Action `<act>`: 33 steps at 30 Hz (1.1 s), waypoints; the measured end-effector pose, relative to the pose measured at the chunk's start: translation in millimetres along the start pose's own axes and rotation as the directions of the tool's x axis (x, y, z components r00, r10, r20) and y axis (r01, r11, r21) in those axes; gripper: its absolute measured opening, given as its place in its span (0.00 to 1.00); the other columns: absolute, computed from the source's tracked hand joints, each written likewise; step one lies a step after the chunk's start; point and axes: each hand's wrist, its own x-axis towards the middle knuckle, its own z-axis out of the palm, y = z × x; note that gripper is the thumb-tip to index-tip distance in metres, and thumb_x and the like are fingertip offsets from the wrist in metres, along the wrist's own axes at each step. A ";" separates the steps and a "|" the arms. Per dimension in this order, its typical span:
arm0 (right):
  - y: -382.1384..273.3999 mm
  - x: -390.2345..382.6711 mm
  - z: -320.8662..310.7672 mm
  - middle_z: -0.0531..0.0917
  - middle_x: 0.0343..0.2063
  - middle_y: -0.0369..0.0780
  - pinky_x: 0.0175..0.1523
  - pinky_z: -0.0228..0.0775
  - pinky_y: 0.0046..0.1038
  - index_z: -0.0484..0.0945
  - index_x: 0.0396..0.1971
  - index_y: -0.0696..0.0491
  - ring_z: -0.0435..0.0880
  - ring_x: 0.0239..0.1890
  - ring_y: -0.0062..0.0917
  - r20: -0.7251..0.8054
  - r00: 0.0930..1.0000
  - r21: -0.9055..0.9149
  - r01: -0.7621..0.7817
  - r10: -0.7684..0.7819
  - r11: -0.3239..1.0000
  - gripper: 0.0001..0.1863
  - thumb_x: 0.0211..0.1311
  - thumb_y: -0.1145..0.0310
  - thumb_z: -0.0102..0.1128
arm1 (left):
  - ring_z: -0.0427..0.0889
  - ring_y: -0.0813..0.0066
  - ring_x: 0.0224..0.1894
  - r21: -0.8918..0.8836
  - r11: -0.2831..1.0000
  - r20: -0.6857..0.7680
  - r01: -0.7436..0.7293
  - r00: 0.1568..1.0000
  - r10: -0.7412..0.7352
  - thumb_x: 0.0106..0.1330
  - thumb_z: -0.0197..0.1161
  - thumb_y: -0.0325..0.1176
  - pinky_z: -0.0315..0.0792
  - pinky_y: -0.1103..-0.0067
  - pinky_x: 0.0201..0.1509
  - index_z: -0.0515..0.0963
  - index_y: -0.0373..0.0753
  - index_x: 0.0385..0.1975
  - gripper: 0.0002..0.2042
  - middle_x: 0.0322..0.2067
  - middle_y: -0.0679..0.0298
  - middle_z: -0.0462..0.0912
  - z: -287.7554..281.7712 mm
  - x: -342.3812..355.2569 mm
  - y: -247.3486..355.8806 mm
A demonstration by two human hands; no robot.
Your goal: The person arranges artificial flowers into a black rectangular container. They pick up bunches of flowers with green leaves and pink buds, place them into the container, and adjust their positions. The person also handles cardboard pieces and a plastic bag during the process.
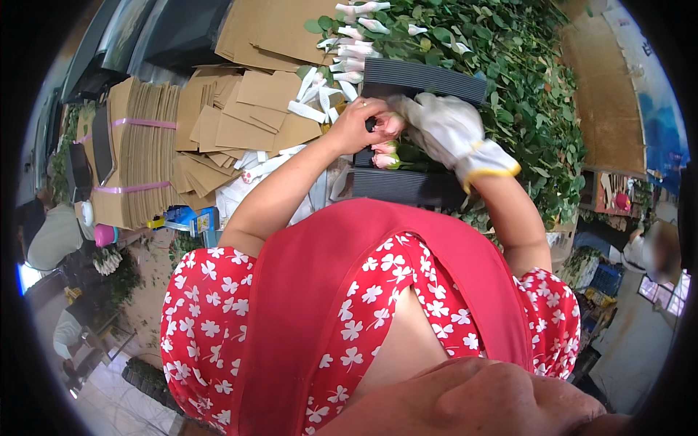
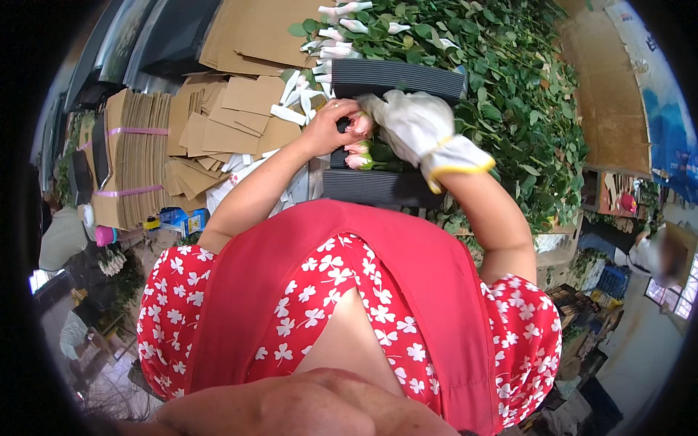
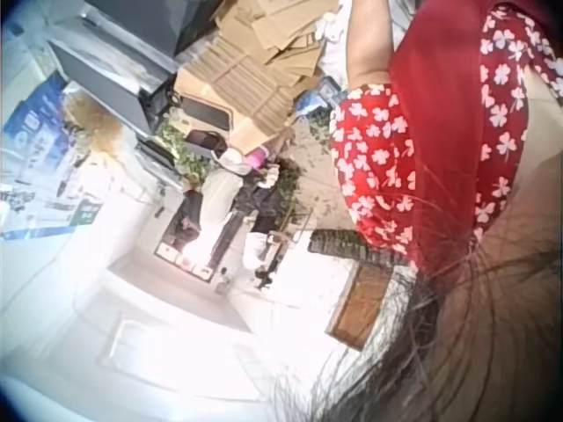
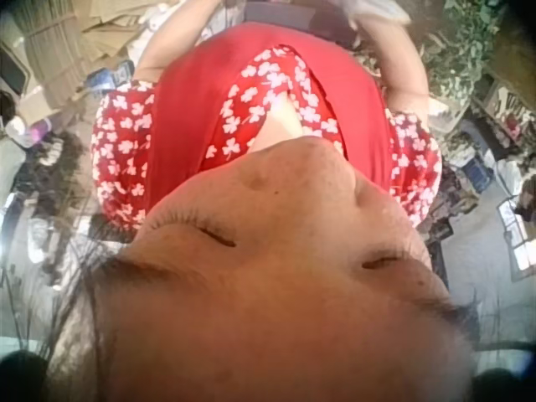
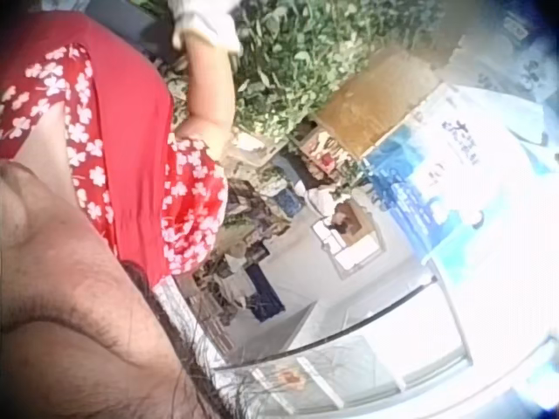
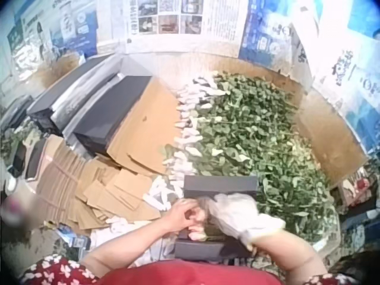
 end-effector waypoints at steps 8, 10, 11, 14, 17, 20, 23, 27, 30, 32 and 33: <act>6.9 24.3 34.7 0.86 0.31 0.42 0.41 0.76 0.43 0.83 0.39 0.45 0.85 0.34 0.44 0.184 0.933 0.232 -0.348 0.310 0.909 0.19 0.66 0.47 0.53 | 0.78 0.62 0.51 0.085 0.990 -0.034 -0.111 0.993 0.115 0.51 0.74 0.40 0.67 0.67 0.59 0.81 0.42 0.47 0.22 0.47 0.61 0.82 -2.8 -0.5 2.8; 12.0 22.2 45.4 0.87 0.31 0.43 0.40 0.77 0.44 0.83 0.37 0.46 0.86 0.34 0.42 0.068 0.958 0.202 -0.286 0.278 0.937 0.20 0.61 0.46 0.55 | 0.74 0.59 0.54 0.063 0.997 -0.031 -0.034 0.999 0.036 0.52 0.74 0.41 0.67 0.66 0.59 0.83 0.43 0.44 0.19 0.44 0.62 0.83 -1.6 -3.0 5.4; 12.4 17.0 53.1 0.86 0.30 0.43 0.38 0.77 0.43 0.83 0.36 0.47 0.86 0.34 0.41 -0.060 0.971 0.155 -0.221 0.233 0.963 0.19 0.60 0.47 0.56 | 0.74 0.58 0.53 0.080 0.995 -0.015 -0.065 0.998 0.066 0.52 0.74 0.41 0.67 0.66 0.59 0.83 0.43 0.44 0.19 0.43 0.62 0.83 -3.1 -2.6 4.0; 9.3 19.0 57.8 0.86 0.27 0.42 0.32 0.76 0.42 0.82 0.31 0.48 0.87 0.31 0.39 -0.122 0.967 0.062 -0.216 0.223 0.974 0.15 0.59 0.51 0.58 | 0.74 0.57 0.51 0.094 0.994 0.008 -0.053 0.999 0.052 0.53 0.73 0.44 0.68 0.67 0.58 0.82 0.43 0.46 0.22 0.43 0.63 0.84 -5.7 0.3 3.5; 3.1 18.8 65.7 0.85 0.24 0.38 0.26 0.74 0.39 0.82 0.30 0.44 0.85 0.24 0.36 -0.249 0.957 -0.069 -0.172 0.150 0.983 0.10 0.60 0.55 0.58 | 0.73 0.58 0.51 0.118 0.992 0.005 -0.033 0.999 0.033 0.53 0.73 0.44 0.69 0.67 0.57 0.82 0.43 0.47 0.22 0.41 0.63 0.84 -1.6 -3.4 -0.1; -1.8 18.1 71.8 0.85 0.22 0.38 0.25 0.72 0.37 0.82 0.28 0.45 0.85 0.23 0.34 -0.338 0.940 -0.088 -0.089 0.054 0.992 0.10 0.59 0.56 0.58 | 0.73 0.58 0.50 0.167 0.983 -0.063 -0.076 0.994 0.087 0.53 0.73 0.44 0.69 0.67 0.56 0.82 0.45 0.48 0.22 0.42 0.61 0.81 2.0 -7.7 0.4; -2.3 22.1 80.8 0.84 0.21 0.38 0.24 0.72 0.36 0.81 0.27 0.47 0.85 0.23 0.32 -0.291 0.953 -0.181 -0.135 0.078 0.974 0.10 0.57 0.56 0.59 | 0.72 0.58 0.45 0.325 0.946 -0.142 0.001 0.989 0.048 0.53 0.73 0.45 0.69 0.64 0.52 0.83 0.49 0.48 0.21 0.42 0.60 0.74 7.4 -13.1 13.2; -3.0 23.2 86.6 0.82 0.19 0.37 0.24 0.73 0.36 0.79 0.23 0.48 0.85 0.22 0.31 -0.291 0.953 -0.222 -0.152 0.083 0.963 0.08 0.56 0.60 0.59 | 0.71 0.58 0.48 0.573 0.818 -0.111 -0.062 0.982 0.152 0.54 0.71 0.48 0.65 0.64 0.56 0.82 0.54 0.49 0.22 0.47 0.61 0.74 0.1 -12.0 33.5; -4.5 17.1 82.1 0.83 0.24 0.40 0.32 0.76 0.37 0.78 0.26 0.51 0.85 0.27 0.35 -0.260 0.962 -0.209 -0.141 0.084 0.968 0.07 0.56 0.64 0.57 | 0.72 0.58 0.53 0.526 0.842 -0.069 -0.120 0.981 0.183 0.53 0.72 0.48 0.64 0.64 0.59 0.81 0.55 0.51 0.24 0.54 0.63 0.74 -4.0 -6.3 24.7; 1.2 9.6 74.0 0.84 0.29 0.42 0.37 0.78 0.37 0.78 0.30 0.53 0.86 0.32 0.37 -0.217 0.976 -0.149 -0.069 0.035 0.986 0.08 0.57 0.65 0.56 | 0.72 0.59 0.57 0.314 0.949 -0.036 0.000 0.999 0.012 0.53 0.72 0.47 0.64 0.64 0.61 0.80 0.55 0.53 0.25 0.58 0.64 0.74 -2.1 -6.6 11.0; 2.4 7.3 67.6 0.83 0.35 0.45 0.43 0.77 0.38 0.76 0.37 0.54 0.85 0.39 0.39 -0.111 0.992 -0.090 -0.073 0.063 0.993 0.10 0.57 0.67 0.56 | 0.73 0.59 0.58 0.123 0.992 -0.063 0.013 0.998 -0.005 0.52 0.73 0.45 0.64 0.64 0.64 0.80 0.54 0.53 0.25 0.59 0.62 0.75 -1.8 -4.6 3.6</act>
